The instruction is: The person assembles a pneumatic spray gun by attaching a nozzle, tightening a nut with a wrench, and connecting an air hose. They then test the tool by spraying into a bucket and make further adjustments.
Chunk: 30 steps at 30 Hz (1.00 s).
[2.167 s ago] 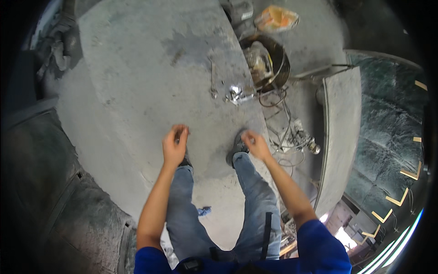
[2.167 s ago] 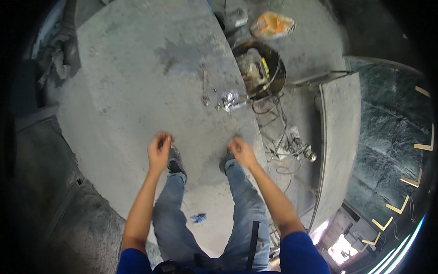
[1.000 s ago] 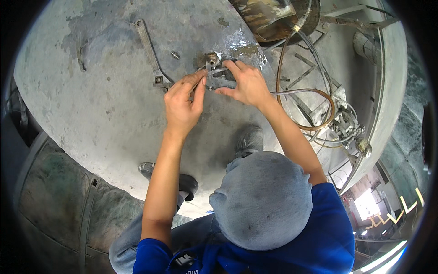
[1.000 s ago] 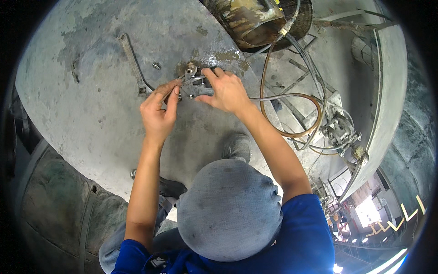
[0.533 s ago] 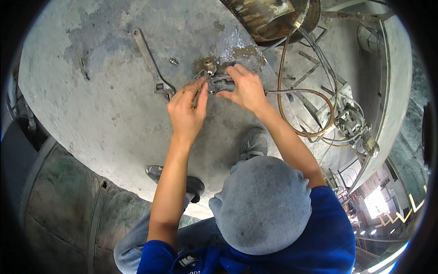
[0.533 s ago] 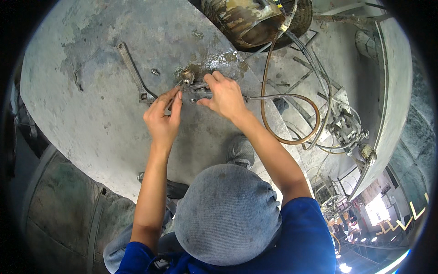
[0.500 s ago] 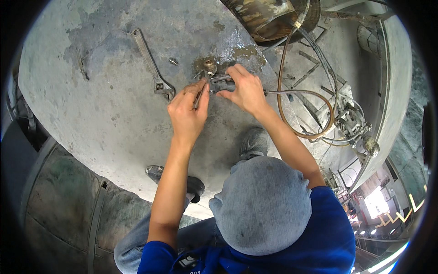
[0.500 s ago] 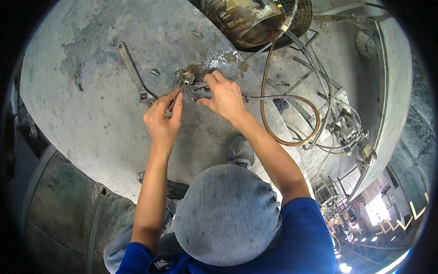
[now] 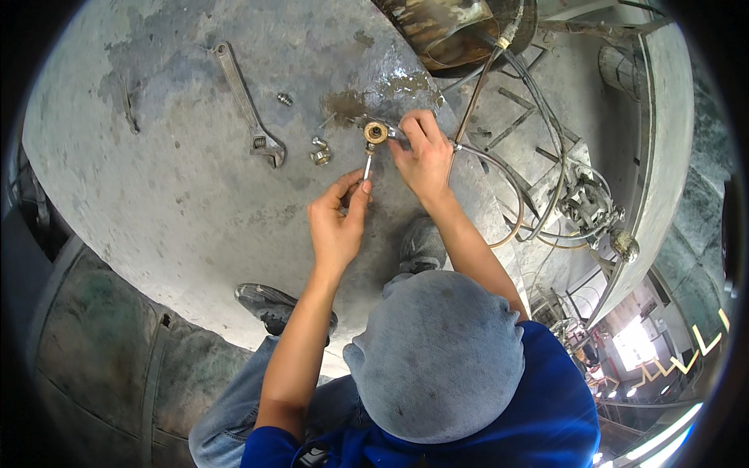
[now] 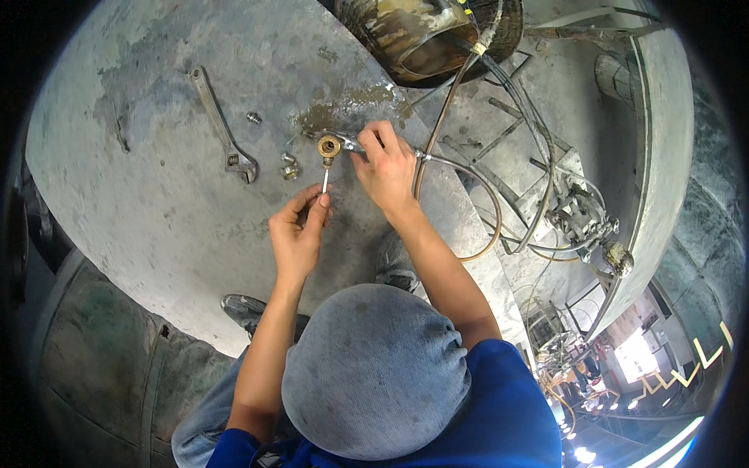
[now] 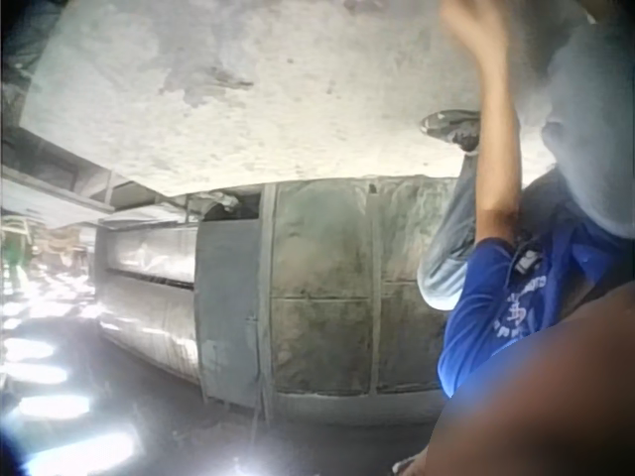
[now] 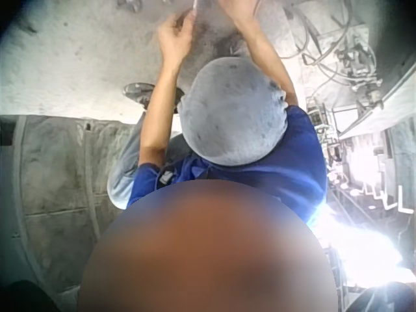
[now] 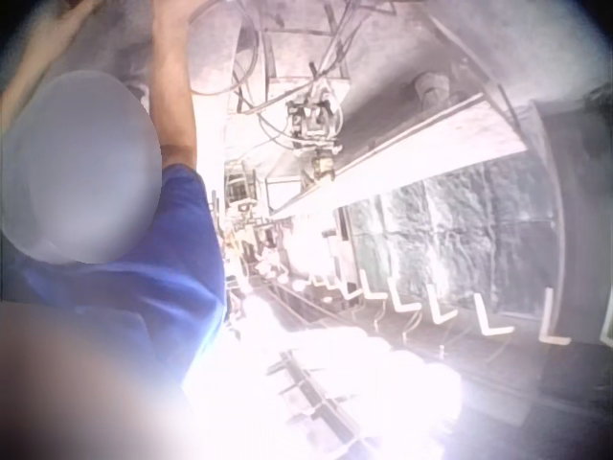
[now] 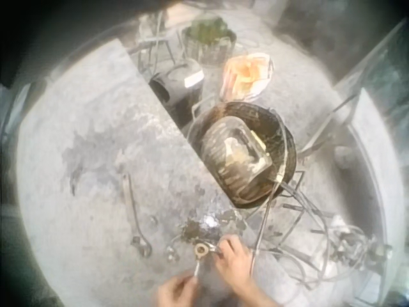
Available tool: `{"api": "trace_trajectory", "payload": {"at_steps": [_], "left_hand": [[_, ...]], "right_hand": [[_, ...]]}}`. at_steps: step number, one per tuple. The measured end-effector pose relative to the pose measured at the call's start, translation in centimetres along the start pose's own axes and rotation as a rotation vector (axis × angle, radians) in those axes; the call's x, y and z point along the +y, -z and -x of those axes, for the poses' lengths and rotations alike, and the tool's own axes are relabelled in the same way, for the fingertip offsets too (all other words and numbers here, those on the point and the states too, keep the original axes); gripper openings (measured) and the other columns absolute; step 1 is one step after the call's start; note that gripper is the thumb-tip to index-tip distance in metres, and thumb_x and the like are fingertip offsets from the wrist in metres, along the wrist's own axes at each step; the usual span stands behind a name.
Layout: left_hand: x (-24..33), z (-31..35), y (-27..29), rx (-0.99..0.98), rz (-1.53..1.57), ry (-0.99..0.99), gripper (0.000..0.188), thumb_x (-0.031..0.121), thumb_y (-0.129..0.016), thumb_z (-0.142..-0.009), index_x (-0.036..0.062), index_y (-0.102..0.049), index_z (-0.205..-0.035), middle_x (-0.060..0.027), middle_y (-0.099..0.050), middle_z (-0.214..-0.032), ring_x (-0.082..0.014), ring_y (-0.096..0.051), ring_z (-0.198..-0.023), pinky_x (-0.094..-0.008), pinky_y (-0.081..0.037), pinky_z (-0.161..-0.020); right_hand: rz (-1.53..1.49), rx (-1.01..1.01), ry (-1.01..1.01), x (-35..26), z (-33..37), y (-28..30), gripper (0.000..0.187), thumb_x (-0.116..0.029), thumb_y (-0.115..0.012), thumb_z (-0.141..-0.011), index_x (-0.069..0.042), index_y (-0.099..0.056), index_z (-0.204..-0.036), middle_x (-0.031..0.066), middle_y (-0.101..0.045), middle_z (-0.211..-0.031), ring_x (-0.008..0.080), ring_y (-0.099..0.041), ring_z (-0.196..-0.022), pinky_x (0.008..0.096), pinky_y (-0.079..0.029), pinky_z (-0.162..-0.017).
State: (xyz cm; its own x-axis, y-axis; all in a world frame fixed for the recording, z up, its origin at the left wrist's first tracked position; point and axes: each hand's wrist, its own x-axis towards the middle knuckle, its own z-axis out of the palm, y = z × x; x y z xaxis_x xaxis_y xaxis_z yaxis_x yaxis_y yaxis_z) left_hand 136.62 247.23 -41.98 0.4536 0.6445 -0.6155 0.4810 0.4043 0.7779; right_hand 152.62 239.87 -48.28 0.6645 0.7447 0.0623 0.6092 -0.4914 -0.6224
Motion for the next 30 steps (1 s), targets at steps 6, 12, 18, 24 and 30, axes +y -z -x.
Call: {"api": "trace_trajectory", "payload": {"at_steps": [6,12,18,24,30], "left_hand": [[-1.0,-0.6,-0.5,0.023,-0.087,-0.133,0.025,0.014,-0.071,-0.1,-0.0043,-0.072,-0.117,-0.0031,-0.071,-0.084,-0.007,-0.059,-0.071,-0.0224,-0.048,-0.063],[-1.4,-0.7,-1.4,0.056,-0.042,-0.105,0.021,0.008,-0.07,-0.098,-0.0034,-0.073,-0.116,-0.0123,-0.075,-0.094,-0.0149,-0.069,-0.076,-0.0289,-0.054,-0.069],[-1.3,-0.8,-1.3,0.033,-0.024,-0.139,0.022,0.008,-0.07,-0.098,-0.0026,-0.073,-0.117,-0.008,-0.073,-0.089,-0.0113,-0.064,-0.072,-0.0264,-0.051,-0.066],[-0.8,-0.6,-1.5,0.002,-0.012,-0.12,0.022,0.012,-0.067,-0.102,-0.0027,-0.071,-0.118,-0.0045,-0.069,-0.084,-0.0087,-0.06,-0.07,-0.0247,-0.048,-0.063],[-0.9,0.2,-1.7,-0.027,0.044,-0.053,0.02,0.011,-0.061,-0.105,-0.0038,-0.069,-0.116,-0.0048,-0.068,-0.083,-0.0091,-0.058,-0.071,-0.0242,-0.047,-0.065]], "right_hand": [[-0.059,-0.027,0.054,1.0,-0.2,0.1,0.036,0.002,-0.083,-0.064,-0.006,-0.061,-0.092,0.0063,-0.066,-0.106,0.0316,-0.067,-0.089,0.0402,-0.054,-0.075],[-0.085,-0.049,0.1,1.5,0.2,0.2,0.038,0.002,-0.083,-0.063,-0.005,-0.062,-0.093,0.0061,-0.067,-0.109,0.0308,-0.068,-0.093,0.0392,-0.055,-0.078],[-0.116,-0.076,0.092,-0.4,-1.3,1.7,0.042,0.001,-0.083,-0.066,-0.007,-0.068,-0.105,0.0063,-0.067,-0.119,0.0305,-0.069,-0.101,0.04,-0.056,-0.086],[-0.215,-0.268,0.297,-1.5,-3.2,2.9,0.054,0.002,-0.077,-0.075,-0.01,-0.069,-0.127,0.009,-0.068,-0.129,0.0328,-0.066,-0.115,0.0403,-0.055,-0.095],[-0.353,-0.189,0.188,-0.3,-3.0,1.4,0.05,0.004,-0.076,-0.077,-0.008,-0.07,-0.125,0.0113,-0.075,-0.112,0.032,-0.072,-0.106,0.0403,-0.058,-0.091]]}}
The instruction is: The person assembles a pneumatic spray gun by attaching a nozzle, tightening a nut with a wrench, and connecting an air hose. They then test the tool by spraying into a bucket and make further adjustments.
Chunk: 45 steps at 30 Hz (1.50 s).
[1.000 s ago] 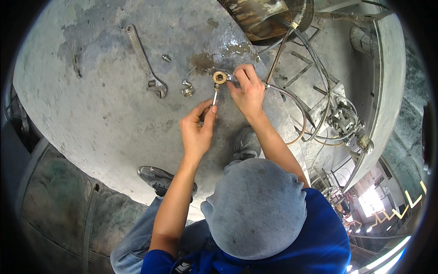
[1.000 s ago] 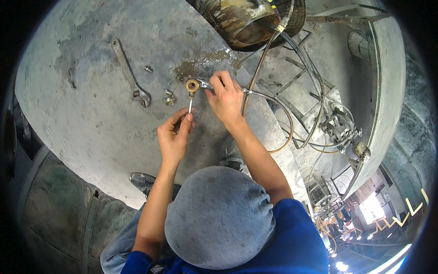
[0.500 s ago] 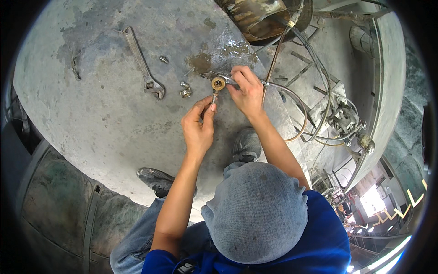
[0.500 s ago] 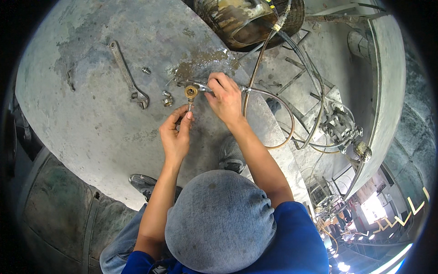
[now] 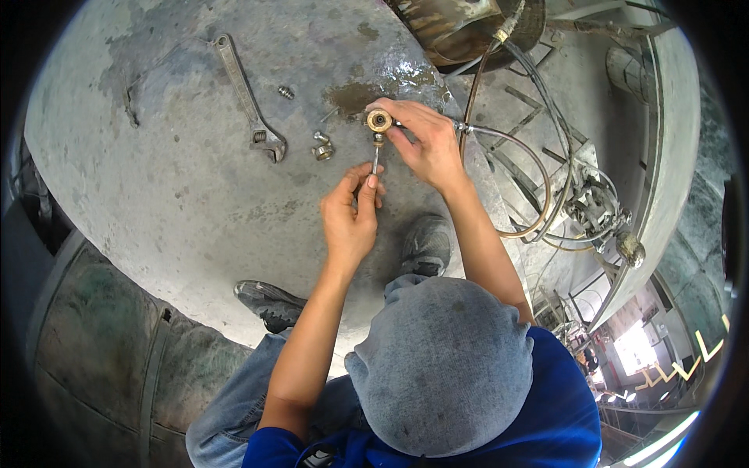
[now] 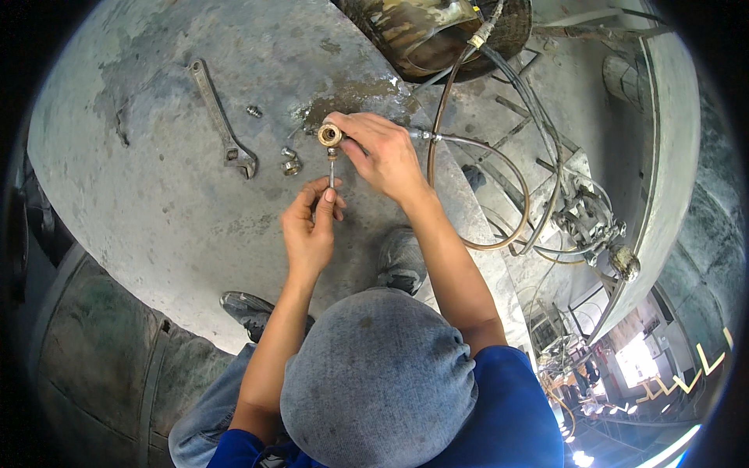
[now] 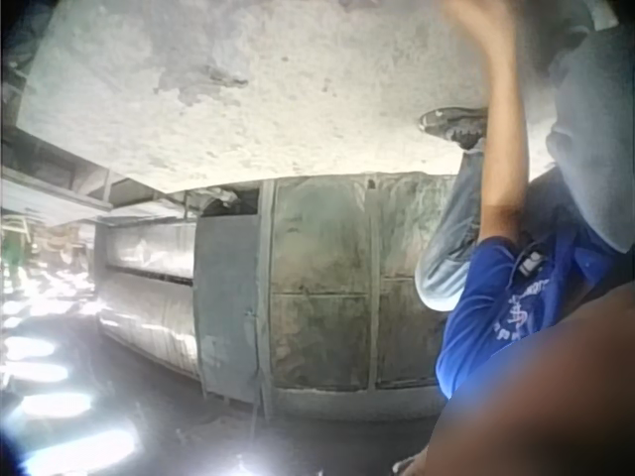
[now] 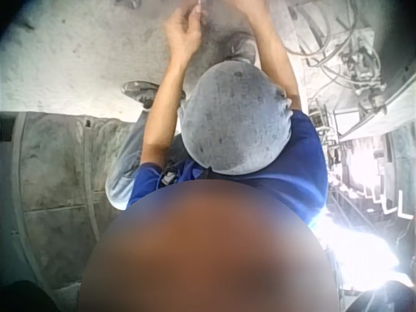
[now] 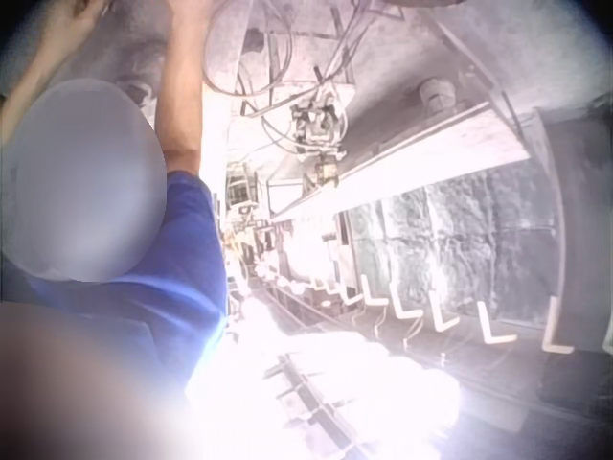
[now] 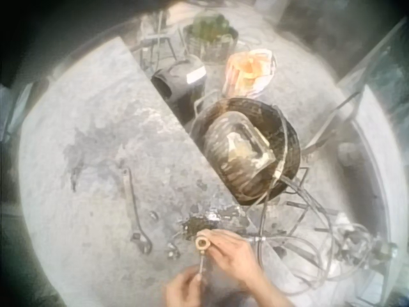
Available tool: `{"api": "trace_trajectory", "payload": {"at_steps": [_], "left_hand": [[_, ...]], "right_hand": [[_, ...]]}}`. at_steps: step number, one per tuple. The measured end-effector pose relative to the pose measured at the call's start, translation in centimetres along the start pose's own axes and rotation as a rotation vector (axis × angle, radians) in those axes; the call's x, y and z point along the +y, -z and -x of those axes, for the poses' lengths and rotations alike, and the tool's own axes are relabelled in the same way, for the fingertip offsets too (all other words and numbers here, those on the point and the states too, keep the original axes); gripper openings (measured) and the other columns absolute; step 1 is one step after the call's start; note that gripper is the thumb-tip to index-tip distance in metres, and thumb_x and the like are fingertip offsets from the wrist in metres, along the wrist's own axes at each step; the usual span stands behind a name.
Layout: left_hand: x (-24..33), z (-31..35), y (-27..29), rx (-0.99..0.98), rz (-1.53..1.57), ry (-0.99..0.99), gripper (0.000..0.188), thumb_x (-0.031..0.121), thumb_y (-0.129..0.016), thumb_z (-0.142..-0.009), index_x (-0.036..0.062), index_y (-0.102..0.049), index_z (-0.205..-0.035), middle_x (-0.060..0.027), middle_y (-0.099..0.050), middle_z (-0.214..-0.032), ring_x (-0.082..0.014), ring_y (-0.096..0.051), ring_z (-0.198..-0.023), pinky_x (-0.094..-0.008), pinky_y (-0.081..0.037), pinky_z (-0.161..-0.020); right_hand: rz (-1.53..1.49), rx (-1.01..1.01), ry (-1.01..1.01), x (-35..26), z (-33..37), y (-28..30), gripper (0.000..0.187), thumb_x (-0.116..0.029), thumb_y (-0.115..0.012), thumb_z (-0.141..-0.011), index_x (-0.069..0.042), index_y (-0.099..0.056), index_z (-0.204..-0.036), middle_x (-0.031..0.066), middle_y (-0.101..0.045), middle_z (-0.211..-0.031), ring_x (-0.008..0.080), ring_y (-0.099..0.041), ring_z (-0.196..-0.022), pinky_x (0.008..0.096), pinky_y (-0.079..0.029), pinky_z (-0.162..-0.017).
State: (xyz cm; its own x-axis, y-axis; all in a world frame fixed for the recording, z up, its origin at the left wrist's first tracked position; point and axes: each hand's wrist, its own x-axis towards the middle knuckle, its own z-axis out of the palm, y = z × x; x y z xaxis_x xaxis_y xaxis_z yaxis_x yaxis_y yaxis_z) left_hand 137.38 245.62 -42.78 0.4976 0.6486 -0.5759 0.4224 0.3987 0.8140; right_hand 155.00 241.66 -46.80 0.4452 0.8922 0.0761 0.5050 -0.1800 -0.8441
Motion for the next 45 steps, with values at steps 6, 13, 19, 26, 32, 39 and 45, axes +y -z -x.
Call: {"api": "trace_trajectory", "payload": {"at_steps": [6,13,19,26,32,39,45], "left_hand": [[-0.6,0.4,-0.5,-0.017,0.093,0.04,0.021,0.009,-0.057,-0.107,-0.0056,-0.066,-0.118,-0.0062,-0.067,-0.085,-0.0099,-0.057,-0.07,-0.0246,-0.047,-0.064],[0.1,0.4,0.0,-0.042,0.14,0.093,0.019,0.009,-0.058,-0.106,-0.0051,-0.065,-0.117,-0.0064,-0.067,-0.085,-0.0094,-0.057,-0.068,-0.0239,-0.047,-0.062],[-0.1,-0.4,0.1,0.02,0.079,0.047,0.017,0.011,-0.065,-0.103,-0.0029,-0.066,-0.113,-0.004,-0.068,-0.077,-0.0079,-0.058,-0.064,-0.024,-0.046,-0.058],[-0.2,0.3,0.0,-0.02,0.097,0.095,0.021,0.012,-0.063,-0.104,-0.0041,-0.065,-0.117,-0.0056,-0.069,-0.081,-0.0093,-0.059,-0.067,-0.0235,-0.047,-0.061],[0.4,-1.2,0.2,-0.049,0.135,0.065,0.02,0.012,-0.064,-0.104,-0.0042,-0.065,-0.116,-0.0066,-0.07,-0.082,-0.0094,-0.06,-0.066,-0.0234,-0.047,-0.059],[0.8,-1.1,-0.5,0.057,0.012,0.01,0.017,0.009,-0.067,-0.101,-0.0032,-0.065,-0.114,-0.007,-0.07,-0.081,-0.0093,-0.059,-0.064,-0.0236,-0.047,-0.058],[0.2,-1.2,-0.8,0.022,0.059,-0.015,0.017,0.01,-0.059,-0.106,-0.0036,-0.066,-0.114,-0.0083,-0.071,-0.084,-0.0092,-0.06,-0.064,-0.0241,-0.047,-0.058]], "right_hand": [[0.008,0.007,0.017,0.5,0.7,-0.2,0.051,0.005,-0.077,-0.076,-0.009,-0.07,-0.125,0.0096,-0.076,-0.113,0.0307,-0.072,-0.109,0.0395,-0.059,-0.091],[-0.01,0.031,0.042,-0.2,0.8,-0.4,0.048,0.009,-0.072,-0.077,-0.008,-0.074,-0.121,0.0094,-0.076,-0.115,0.03,-0.073,-0.109,0.0382,-0.059,-0.091],[0.019,-0.001,0.042,-0.1,0.7,-0.3,0.05,0.007,-0.075,-0.075,-0.01,-0.071,-0.123,0.0069,-0.076,-0.116,0.0282,-0.072,-0.111,0.0384,-0.06,-0.092],[-0.008,0.033,0.017,0.2,0.4,-0.4,0.045,0.007,-0.072,-0.079,-0.009,-0.074,-0.12,0.0089,-0.077,-0.112,0.03,-0.074,-0.106,0.0371,-0.059,-0.09],[0.008,0.033,0.021,0.2,0.6,-0.4,0.047,0.007,-0.073,-0.078,-0.011,-0.075,-0.121,0.0085,-0.077,-0.111,0.0296,-0.074,-0.106,0.0378,-0.06,-0.089],[-0.002,0.03,0.039,0.2,0.8,-0.5,0.048,0.006,-0.074,-0.076,-0.01,-0.074,-0.121,0.0075,-0.077,-0.113,0.0289,-0.074,-0.108,0.0384,-0.06,-0.09],[-0.012,0.043,0.013,0.2,0.8,-0.5,0.043,0.006,-0.07,-0.081,-0.009,-0.075,-0.12,0.0073,-0.077,-0.112,0.0276,-0.074,-0.106,0.0371,-0.059,-0.089]]}}
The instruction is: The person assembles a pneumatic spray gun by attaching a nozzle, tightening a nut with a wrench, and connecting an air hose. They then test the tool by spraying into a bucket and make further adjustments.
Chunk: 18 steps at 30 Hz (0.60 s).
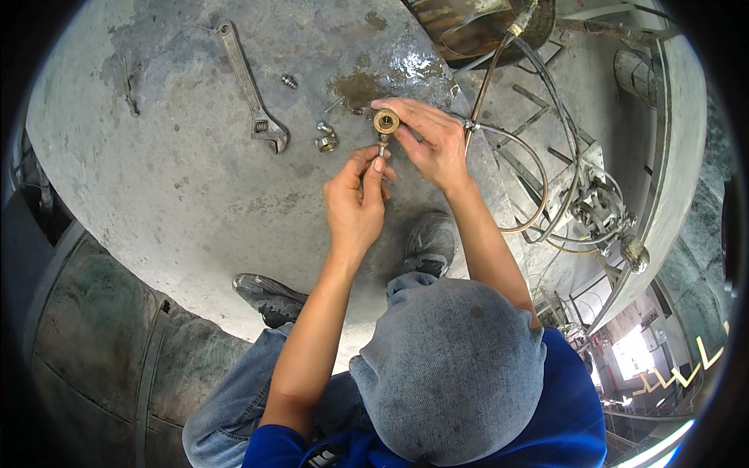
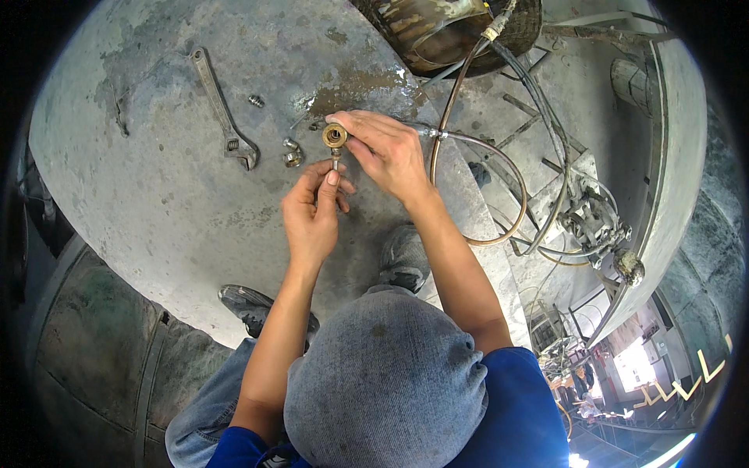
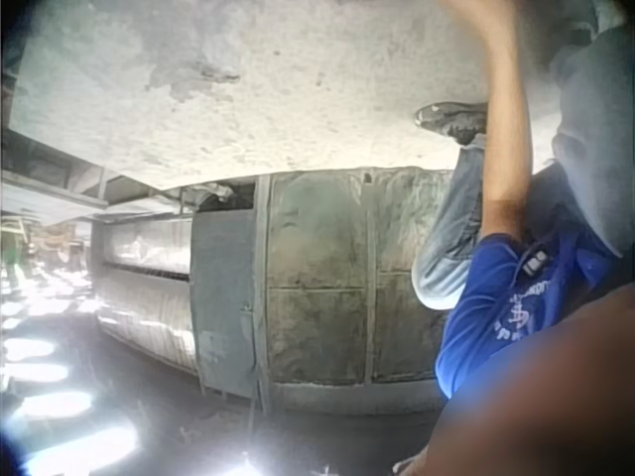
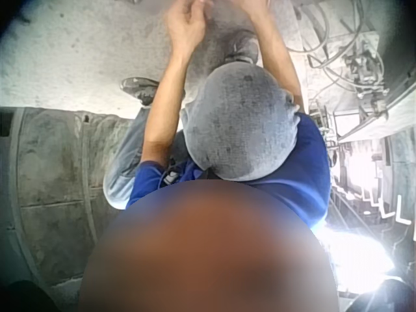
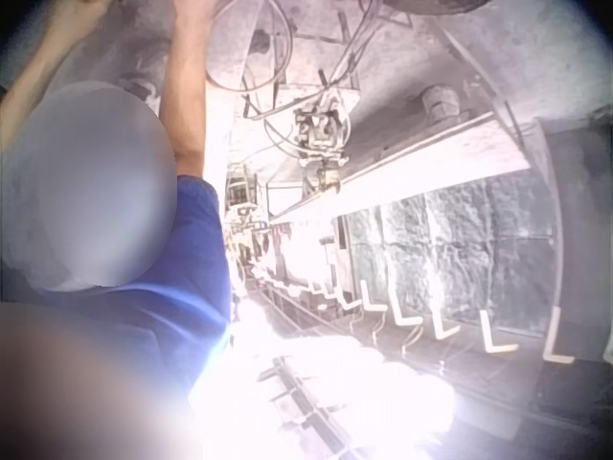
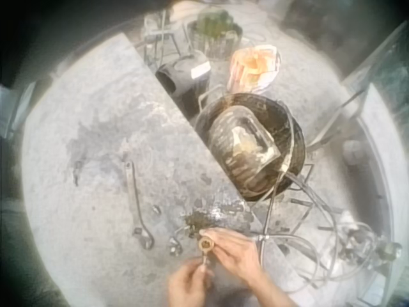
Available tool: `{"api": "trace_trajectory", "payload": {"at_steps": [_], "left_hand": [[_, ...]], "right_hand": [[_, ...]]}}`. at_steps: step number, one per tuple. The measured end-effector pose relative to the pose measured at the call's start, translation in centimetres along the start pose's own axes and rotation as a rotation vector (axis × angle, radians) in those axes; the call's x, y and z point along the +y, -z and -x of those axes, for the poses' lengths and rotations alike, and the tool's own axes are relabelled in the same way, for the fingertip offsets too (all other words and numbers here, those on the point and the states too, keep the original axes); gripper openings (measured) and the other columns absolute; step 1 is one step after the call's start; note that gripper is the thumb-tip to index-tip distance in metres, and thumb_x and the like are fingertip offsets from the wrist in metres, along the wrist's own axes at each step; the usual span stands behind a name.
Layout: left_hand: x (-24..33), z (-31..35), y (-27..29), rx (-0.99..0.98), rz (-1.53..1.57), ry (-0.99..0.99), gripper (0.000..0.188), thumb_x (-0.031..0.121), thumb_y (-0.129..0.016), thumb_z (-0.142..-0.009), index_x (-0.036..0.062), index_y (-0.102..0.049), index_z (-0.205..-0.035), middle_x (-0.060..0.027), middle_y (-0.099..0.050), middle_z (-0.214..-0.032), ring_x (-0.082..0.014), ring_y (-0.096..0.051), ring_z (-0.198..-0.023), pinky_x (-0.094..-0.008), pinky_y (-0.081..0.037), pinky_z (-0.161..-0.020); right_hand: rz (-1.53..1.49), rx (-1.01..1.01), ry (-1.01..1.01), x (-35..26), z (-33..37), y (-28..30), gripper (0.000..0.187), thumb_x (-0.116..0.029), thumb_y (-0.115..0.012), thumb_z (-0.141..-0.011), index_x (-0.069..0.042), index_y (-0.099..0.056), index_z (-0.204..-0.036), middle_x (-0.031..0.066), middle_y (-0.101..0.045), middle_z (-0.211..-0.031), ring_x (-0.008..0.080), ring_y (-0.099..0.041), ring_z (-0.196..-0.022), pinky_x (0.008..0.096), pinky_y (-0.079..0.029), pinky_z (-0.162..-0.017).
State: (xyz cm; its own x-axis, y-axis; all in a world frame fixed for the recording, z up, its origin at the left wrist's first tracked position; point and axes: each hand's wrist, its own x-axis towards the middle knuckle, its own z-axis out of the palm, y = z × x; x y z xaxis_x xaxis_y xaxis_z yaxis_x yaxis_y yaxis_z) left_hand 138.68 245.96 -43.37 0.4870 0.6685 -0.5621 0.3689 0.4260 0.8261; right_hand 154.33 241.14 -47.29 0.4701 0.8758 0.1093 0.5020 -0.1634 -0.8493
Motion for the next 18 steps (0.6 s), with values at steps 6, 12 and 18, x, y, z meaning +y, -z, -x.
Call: {"api": "trace_trajectory", "payload": {"at_steps": [6,12,18], "left_hand": [[-0.5,0.3,-0.2,-0.02,0.139,-0.012,0.02,0.012,-0.054,-0.108,-0.0035,-0.065,-0.113,-0.0079,-0.071,-0.084,-0.0091,-0.059,-0.062,-0.0248,-0.047,-0.055],[1.1,1.3,-0.4,-0.058,0.222,0.138,0.02,0.012,-0.054,-0.108,-0.0042,-0.064,-0.112,-0.0079,-0.07,-0.08,-0.0085,-0.057,-0.059,-0.0239,-0.046,-0.054],[4.2,0.7,1.1,-0.038,0.203,0.127,0.019,0.013,-0.061,-0.105,-0.005,-0.067,-0.108,-0.0048,-0.068,-0.071,-0.0064,-0.055,-0.056,-0.0221,-0.041,-0.05]], "right_hand": [[-0.006,-0.011,-0.05,-0.1,0.0,0.0,0.041,0.003,-0.07,-0.082,-0.009,-0.074,-0.121,0.0077,-0.078,-0.112,0.0268,-0.075,-0.105,0.0364,-0.059,-0.089],[0.021,0.018,-0.166,0.7,-1.0,0.2,0.045,-0.001,-0.071,-0.085,-0.006,-0.07,-0.13,0.0118,-0.077,-0.115,0.0262,-0.075,-0.107,0.0343,-0.058,-0.091],[-0.253,-0.045,-0.423,1.6,-2.2,-0.2,0.037,-0.01,-0.076,-0.088,-0.005,-0.072,-0.124,0.0116,-0.079,-0.1,0.0165,-0.072,-0.078,0.0299,-0.056,-0.071]]}}
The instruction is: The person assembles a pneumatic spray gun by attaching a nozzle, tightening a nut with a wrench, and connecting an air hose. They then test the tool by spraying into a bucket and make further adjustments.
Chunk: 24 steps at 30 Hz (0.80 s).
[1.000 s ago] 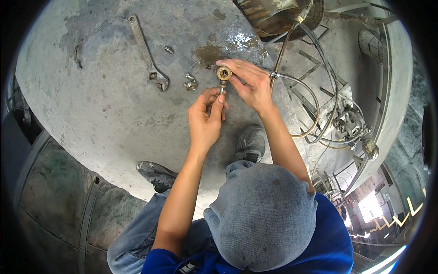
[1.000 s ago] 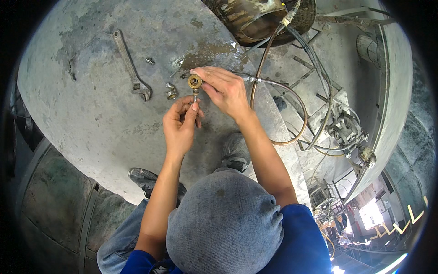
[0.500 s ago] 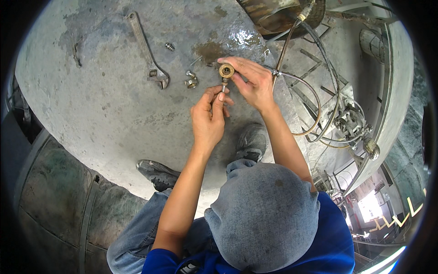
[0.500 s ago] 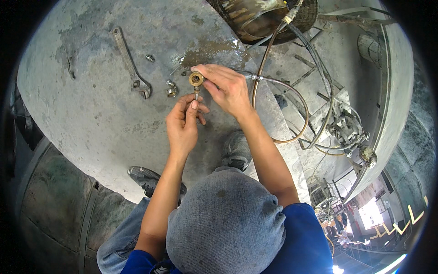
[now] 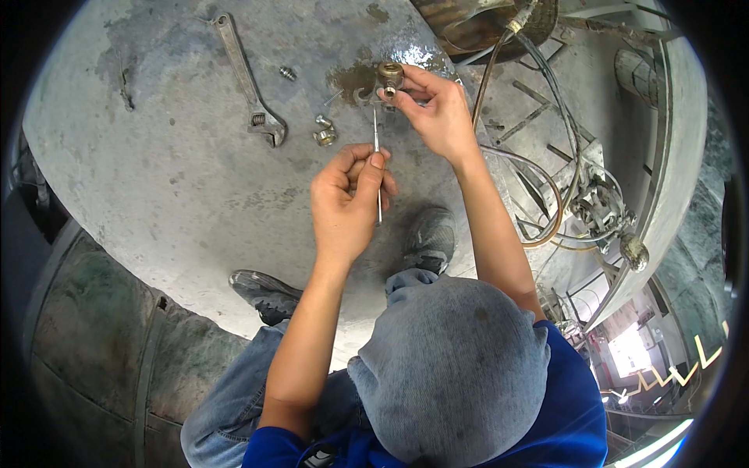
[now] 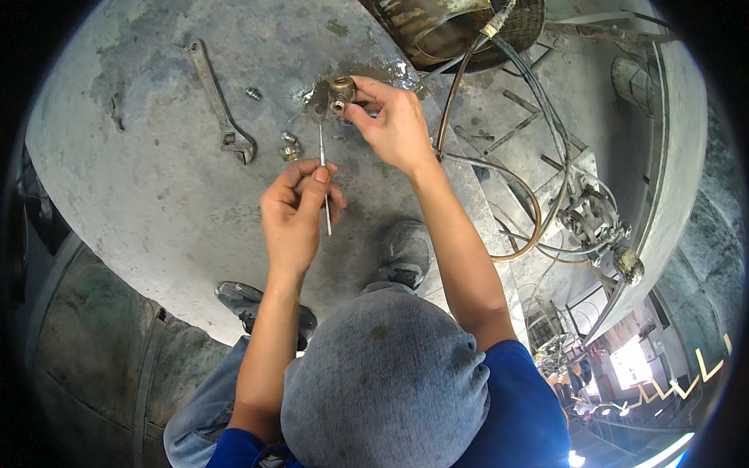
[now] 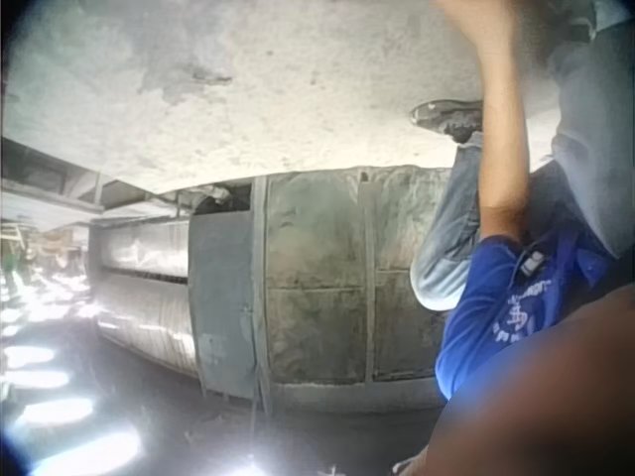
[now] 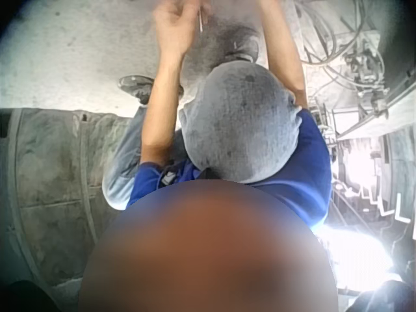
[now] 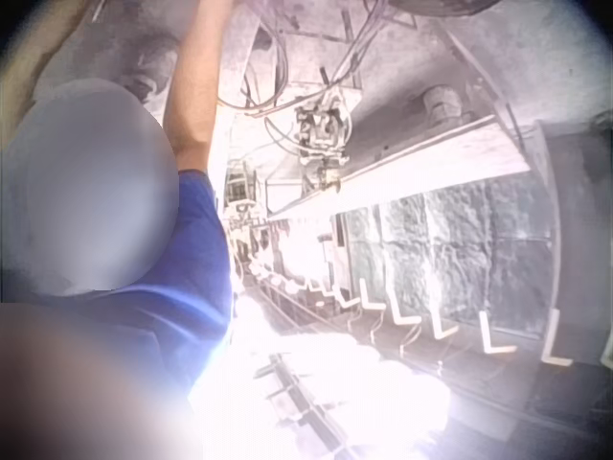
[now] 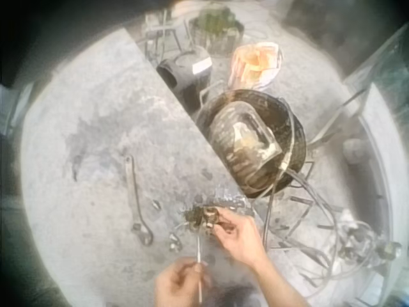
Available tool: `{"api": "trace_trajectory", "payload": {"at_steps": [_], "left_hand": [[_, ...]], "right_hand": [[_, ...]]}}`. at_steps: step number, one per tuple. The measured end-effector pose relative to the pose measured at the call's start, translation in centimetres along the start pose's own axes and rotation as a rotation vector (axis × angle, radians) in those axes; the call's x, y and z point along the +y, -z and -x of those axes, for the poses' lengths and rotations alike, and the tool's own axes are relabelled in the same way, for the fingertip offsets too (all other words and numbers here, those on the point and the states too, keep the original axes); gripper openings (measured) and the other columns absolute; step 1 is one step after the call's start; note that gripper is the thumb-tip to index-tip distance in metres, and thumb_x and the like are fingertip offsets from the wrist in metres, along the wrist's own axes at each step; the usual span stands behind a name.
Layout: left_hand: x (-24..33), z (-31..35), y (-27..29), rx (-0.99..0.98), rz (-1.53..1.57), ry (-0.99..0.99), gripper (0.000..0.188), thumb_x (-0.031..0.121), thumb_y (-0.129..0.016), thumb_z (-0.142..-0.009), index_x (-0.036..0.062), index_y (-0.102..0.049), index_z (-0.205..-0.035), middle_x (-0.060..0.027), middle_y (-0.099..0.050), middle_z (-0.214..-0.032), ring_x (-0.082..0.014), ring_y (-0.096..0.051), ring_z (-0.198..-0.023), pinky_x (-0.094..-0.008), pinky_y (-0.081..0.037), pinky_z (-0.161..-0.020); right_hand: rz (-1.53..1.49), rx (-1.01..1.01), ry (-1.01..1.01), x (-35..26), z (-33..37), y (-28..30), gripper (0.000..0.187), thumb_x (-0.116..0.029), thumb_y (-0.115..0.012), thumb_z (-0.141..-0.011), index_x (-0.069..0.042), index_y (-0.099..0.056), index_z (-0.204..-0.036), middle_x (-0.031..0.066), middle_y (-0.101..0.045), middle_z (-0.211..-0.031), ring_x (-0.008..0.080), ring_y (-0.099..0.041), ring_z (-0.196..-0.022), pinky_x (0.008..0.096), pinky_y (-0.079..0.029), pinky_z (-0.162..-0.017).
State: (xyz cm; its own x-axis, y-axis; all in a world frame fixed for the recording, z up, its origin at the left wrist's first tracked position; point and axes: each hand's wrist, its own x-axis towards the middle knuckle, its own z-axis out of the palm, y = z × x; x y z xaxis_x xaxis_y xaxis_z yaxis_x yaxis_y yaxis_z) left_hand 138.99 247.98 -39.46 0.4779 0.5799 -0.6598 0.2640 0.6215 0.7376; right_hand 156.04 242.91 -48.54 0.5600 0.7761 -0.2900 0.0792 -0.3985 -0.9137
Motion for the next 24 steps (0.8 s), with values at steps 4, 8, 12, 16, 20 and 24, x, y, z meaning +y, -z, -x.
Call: {"api": "trace_trajectory", "payload": {"at_steps": [4,8,12,16,20,24], "left_hand": [[2.0,-0.1,0.8,-0.039,-0.104,0.02,0.023,0.015,-0.064,-0.103,-0.0072,-0.068,-0.108,-0.0075,-0.067,-0.069,-0.0099,-0.058,-0.057,-0.0236,-0.043,-0.052],[2.7,-0.6,0.7,-0.046,-0.091,0.026,0.025,0.015,-0.064,-0.103,-0.0094,-0.067,-0.108,-0.0087,-0.068,-0.07,-0.0109,-0.059,-0.058,-0.0244,-0.045,-0.054],[2.5,-1.0,0.7,-0.053,-0.081,0.031,0.026,0.015,-0.065,-0.102,-0.0101,-0.067,-0.108,-0.0096,-0.069,-0.071,-0.0121,-0.06,-0.058,-0.0257,-0.047,-0.056],[1.8,-1.0,1.0,-0.04,-0.027,0.034,0.021,0.012,-0.067,-0.101,-0.0088,-0.068,-0.106,-0.0088,-0.071,-0.072,-0.0105,-0.061,-0.056,-0.0243,-0.046,-0.054],[0.8,-0.8,1.7,-0.029,-0.053,-0.044,0.024,0.015,-0.068,-0.101,-0.0071,-0.069,-0.11,-0.0084,-0.072,-0.084,-0.0129,-0.064,-0.073,-0.0272,-0.051,-0.069],[-0.1,0.0,2.6,0.034,-0.068,-0.036,0.021,0.016,-0.07,-0.1,-0.003,-0.073,-0.108,-0.0039,-0.072,-0.089,-0.0108,-0.061,-0.081,-0.0269,-0.049,-0.077]], "right_hand": [[-0.256,-0.084,-0.184,-0.3,0.4,-0.2,0.029,-0.012,-0.076,-0.093,0.0,-0.074,-0.119,0.0077,-0.079,-0.094,0.0082,-0.068,-0.079,0.0259,-0.054,-0.07],[-0.236,-0.134,-0.313,-1.0,0.6,0.1,0.028,-0.013,-0.077,-0.093,0.002,-0.074,-0.117,0.0064,-0.078,-0.091,0.0075,-0.065,-0.077,0.025,-0.052,-0.07],[-0.206,-0.141,-0.358,-1.7,0.8,0.5,0.028,-0.013,-0.078,-0.093,0.002,-0.074,-0.116,0.0048,-0.077,-0.088,0.0068,-0.064,-0.075,0.0243,-0.051,-0.069],[-0.244,-0.135,-0.386,-1.5,1.2,0.6,0.03,-0.014,-0.079,-0.092,0.003,-0.074,-0.117,0.0042,-0.076,-0.086,0.0065,-0.064,-0.076,0.0246,-0.051,-0.07],[-0.198,-0.047,-0.306,-0.3,1.2,0.2,0.036,-0.015,-0.082,-0.088,0.004,-0.073,-0.118,0.0055,-0.076,-0.085,0.0097,-0.067,-0.078,0.0274,-0.053,-0.071],[0.029,0.045,-0.23,1.2,0.8,0.0,0.036,-0.015,-0.084,-0.084,0.004,-0.074,-0.113,0.008,-0.077,-0.089,0.0161,-0.07,-0.081,0.0315,-0.054,-0.074]]}}
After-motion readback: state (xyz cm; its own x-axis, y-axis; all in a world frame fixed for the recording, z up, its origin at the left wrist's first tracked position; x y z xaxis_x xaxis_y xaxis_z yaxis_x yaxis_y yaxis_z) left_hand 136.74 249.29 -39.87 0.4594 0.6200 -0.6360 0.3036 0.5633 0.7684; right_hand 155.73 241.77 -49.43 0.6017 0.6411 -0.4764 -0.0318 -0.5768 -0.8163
